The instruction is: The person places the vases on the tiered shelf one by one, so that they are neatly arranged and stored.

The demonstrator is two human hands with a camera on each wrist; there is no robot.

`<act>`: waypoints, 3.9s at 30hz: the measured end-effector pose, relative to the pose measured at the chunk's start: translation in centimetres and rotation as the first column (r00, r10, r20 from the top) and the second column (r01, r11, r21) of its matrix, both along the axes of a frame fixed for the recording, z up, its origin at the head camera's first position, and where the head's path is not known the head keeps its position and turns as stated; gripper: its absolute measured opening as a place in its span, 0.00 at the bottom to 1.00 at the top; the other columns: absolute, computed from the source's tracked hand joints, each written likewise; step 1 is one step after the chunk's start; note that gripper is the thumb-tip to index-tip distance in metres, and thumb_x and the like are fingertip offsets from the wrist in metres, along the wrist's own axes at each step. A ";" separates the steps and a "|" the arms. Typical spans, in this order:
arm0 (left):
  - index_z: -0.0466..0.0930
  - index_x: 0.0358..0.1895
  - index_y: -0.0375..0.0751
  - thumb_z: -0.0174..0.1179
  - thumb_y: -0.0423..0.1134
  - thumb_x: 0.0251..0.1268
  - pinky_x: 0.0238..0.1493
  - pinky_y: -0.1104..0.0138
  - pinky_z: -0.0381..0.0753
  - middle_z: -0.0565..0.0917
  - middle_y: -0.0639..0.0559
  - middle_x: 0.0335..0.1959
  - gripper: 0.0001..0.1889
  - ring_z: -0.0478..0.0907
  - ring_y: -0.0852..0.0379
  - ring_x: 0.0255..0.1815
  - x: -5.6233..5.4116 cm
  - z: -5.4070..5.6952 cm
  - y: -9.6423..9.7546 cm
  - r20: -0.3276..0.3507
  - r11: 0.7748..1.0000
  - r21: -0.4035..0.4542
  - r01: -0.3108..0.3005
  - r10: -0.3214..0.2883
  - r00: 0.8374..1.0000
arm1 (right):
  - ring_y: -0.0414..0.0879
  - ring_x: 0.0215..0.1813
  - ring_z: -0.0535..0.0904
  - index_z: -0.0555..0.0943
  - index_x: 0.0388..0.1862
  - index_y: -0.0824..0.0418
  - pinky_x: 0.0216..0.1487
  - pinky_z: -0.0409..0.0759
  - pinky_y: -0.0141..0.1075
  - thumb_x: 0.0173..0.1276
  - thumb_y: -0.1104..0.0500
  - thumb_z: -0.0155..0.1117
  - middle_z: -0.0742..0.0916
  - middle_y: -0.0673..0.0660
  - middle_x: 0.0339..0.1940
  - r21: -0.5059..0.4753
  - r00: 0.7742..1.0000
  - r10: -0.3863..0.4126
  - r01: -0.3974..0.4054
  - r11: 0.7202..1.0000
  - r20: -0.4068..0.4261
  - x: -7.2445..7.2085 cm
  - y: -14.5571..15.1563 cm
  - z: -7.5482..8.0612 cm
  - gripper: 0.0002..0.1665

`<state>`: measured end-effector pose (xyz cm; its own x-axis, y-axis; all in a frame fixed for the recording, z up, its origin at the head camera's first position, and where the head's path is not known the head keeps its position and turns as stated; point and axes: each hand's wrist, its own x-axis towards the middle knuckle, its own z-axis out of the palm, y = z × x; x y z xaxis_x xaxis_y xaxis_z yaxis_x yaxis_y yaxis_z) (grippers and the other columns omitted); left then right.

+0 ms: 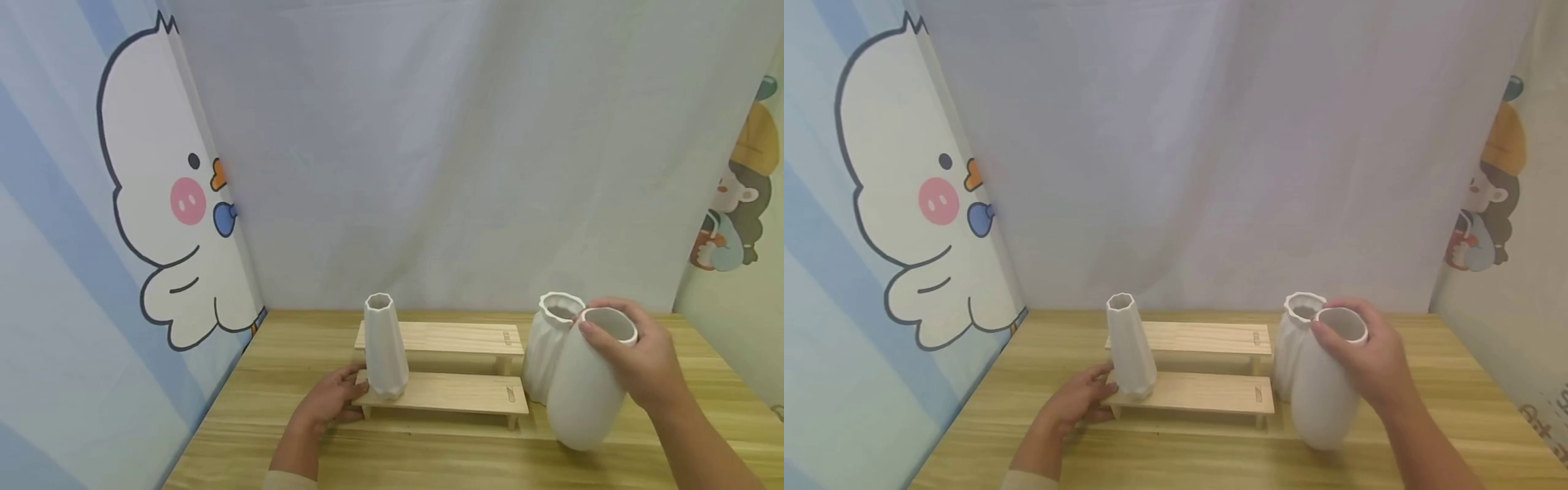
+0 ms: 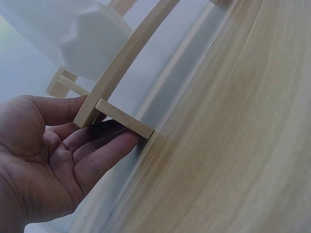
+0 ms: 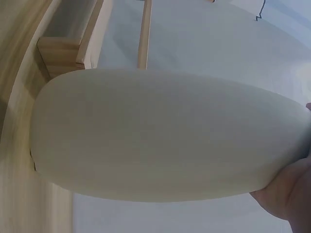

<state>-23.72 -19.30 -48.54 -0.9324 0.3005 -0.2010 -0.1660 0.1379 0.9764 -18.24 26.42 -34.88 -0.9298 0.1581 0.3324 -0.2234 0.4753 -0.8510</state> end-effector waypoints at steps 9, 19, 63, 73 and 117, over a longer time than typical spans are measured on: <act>0.63 0.73 0.39 0.59 0.45 0.70 0.45 0.53 0.85 0.72 0.34 0.67 0.31 0.81 0.47 0.53 0.1 0.1 0.1 -0.001 1.000 -0.001 0.001 -0.001 1.000 | 0.37 0.36 0.82 0.77 0.55 0.56 0.30 0.84 0.39 0.69 0.52 0.65 0.81 0.40 0.42 -0.022 0.996 0.077 -0.077 0.997 -0.037 -0.2 -2.2 1.3 0.18; 0.64 0.72 0.40 0.59 0.47 0.71 0.45 0.52 0.85 0.72 0.35 0.67 0.31 0.81 0.47 0.53 0.2 0.2 0.1 -0.002 1.000 -0.005 -0.001 0.001 1.000 | 0.39 0.38 0.84 0.76 0.55 0.56 0.32 0.83 0.43 0.70 0.51 0.64 0.84 0.37 0.42 -0.060 0.991 0.126 -0.128 0.990 -0.033 -0.6 -3.4 2.0 0.18; 0.63 0.73 0.40 0.60 0.45 0.70 0.45 0.53 0.85 0.72 0.34 0.67 0.32 0.81 0.46 0.53 0.1 0.0 0.0 0.004 1.000 -0.005 -0.009 0.009 1.000 | 0.40 0.40 0.85 0.76 0.53 0.57 0.36 0.85 0.40 0.68 0.52 0.67 0.88 0.39 0.39 -0.131 0.966 0.239 -0.250 0.959 -0.095 -4.1 -8.4 2.7 0.18; 0.65 0.72 0.40 0.59 0.46 0.70 0.44 0.53 0.85 0.74 0.35 0.64 0.30 0.81 0.47 0.51 0.0 -0.1 0.0 -0.006 1.000 -0.012 -0.005 0.005 1.000 | 0.40 0.41 0.85 0.76 0.53 0.58 0.38 0.84 0.38 0.68 0.51 0.67 0.88 0.40 0.39 -0.129 0.963 0.245 -0.258 0.957 -0.110 -4.4 -9.4 2.9 0.19; 0.64 0.73 0.42 0.61 0.48 0.69 0.47 0.53 0.85 0.64 0.32 0.72 0.33 0.71 0.37 0.66 0.4 0.2 0.0 0.008 0.999 -0.023 -0.035 0.035 0.999 | 0.44 0.39 0.82 0.75 0.55 0.55 0.38 0.83 0.40 0.67 0.47 0.67 0.85 0.49 0.41 -0.142 0.965 0.259 -0.261 0.955 -0.035 -5.3 -10.6 1.7 0.23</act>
<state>-23.29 -19.28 -48.37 -0.9403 0.2633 -0.2155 -0.1796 0.1538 0.9716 -23.57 15.85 -33.20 -0.9398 -0.0411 0.3391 -0.3371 0.2720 -0.9013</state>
